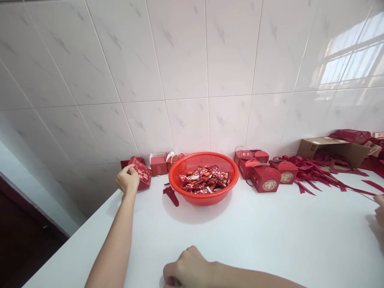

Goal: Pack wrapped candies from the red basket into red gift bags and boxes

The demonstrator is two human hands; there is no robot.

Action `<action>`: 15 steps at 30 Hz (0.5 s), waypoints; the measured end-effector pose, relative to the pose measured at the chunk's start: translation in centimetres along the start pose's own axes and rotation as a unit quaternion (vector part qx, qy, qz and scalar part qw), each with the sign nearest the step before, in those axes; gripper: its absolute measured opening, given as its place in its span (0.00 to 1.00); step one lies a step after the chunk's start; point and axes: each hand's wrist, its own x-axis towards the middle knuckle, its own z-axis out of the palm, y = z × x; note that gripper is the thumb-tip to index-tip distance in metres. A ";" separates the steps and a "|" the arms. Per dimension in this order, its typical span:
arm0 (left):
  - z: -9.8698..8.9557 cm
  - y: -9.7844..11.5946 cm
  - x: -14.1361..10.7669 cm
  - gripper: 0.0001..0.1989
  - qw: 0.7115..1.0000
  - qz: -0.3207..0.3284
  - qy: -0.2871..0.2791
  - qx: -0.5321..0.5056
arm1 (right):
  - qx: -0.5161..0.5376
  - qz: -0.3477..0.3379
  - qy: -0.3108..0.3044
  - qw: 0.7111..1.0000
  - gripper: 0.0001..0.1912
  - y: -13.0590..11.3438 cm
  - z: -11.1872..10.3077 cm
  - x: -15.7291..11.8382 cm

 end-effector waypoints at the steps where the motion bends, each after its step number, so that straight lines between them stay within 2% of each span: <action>1: -0.2 0.5 -0.2 0.16 1.000 -0.008 0.011 -0.002 | -0.002 -0.001 0.002 1.000 0.14 -0.1 -0.1 0.0; 5: -2.1 3.3 -0.7 0.19 0.998 0.008 0.059 -0.024 | 0.004 -0.004 -0.013 1.000 0.13 -0.3 -0.7 -0.1; 8: -4.7 6.4 -1.4 0.19 0.991 0.064 0.096 -0.071 | 0.036 -0.005 -0.022 0.999 0.12 -0.5 -2.0 -0.2; 10: -6.4 8.3 -2.4 0.21 0.984 0.144 0.030 -0.105 | 0.064 -0.031 0.011 0.997 0.11 -1.1 -4.1 -0.6; 11: -7.0 9.2 -3.0 0.21 0.979 0.165 0.005 -0.116 | 0.074 -0.050 0.049 0.995 0.10 -1.6 -5.5 -1.0; 13: -7.8 10.7 -4.4 0.21 0.964 0.187 -0.072 -0.175 | 0.096 -0.104 0.172 0.975 0.10 -2.7 -9.3 -2.2; 15: -7.9 11.7 -6.0 0.22 0.935 0.201 -0.171 -0.236 | 0.117 -0.133 0.332 0.927 0.12 -3.8 -13.6 -4.0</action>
